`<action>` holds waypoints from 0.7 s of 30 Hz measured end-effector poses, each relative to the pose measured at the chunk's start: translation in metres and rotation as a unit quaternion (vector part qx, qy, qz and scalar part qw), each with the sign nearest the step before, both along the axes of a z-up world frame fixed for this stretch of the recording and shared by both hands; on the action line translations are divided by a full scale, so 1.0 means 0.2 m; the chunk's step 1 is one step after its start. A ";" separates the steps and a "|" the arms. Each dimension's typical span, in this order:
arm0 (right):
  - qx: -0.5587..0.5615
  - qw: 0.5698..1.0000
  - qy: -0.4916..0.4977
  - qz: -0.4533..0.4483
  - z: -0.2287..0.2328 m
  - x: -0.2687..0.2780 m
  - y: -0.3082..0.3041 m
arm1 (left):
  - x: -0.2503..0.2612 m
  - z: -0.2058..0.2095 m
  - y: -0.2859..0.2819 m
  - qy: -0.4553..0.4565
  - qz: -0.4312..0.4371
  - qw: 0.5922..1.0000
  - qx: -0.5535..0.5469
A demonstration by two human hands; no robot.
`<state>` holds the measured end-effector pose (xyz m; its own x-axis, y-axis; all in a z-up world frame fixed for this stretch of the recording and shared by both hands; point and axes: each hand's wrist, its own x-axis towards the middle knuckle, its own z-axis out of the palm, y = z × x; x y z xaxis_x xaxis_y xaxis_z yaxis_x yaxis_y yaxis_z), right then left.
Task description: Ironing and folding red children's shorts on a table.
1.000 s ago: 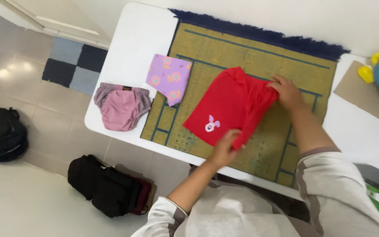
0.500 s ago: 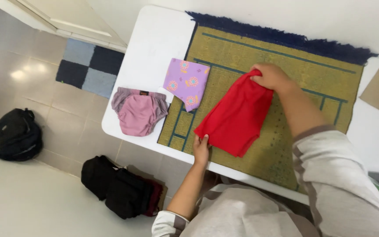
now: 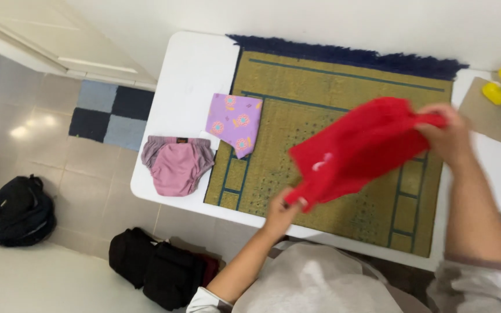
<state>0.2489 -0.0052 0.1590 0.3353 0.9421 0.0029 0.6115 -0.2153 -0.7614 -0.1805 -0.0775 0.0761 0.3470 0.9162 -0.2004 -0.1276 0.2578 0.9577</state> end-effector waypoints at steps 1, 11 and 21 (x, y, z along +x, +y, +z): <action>0.001 1.000 -0.002 -0.004 -0.01 0.16 -0.10 | 0.05 0.06 -0.05 -0.002 -0.004 1.000 0.001; 0.177 0.975 -0.104 0.090 0.31 0.35 0.20 | 0.28 0.33 -0.12 -0.162 -0.105 0.975 -0.107; 0.202 0.952 -0.148 0.175 -0.31 -0.67 0.40 | -0.17 -0.74 0.03 0.068 0.079 0.978 -0.180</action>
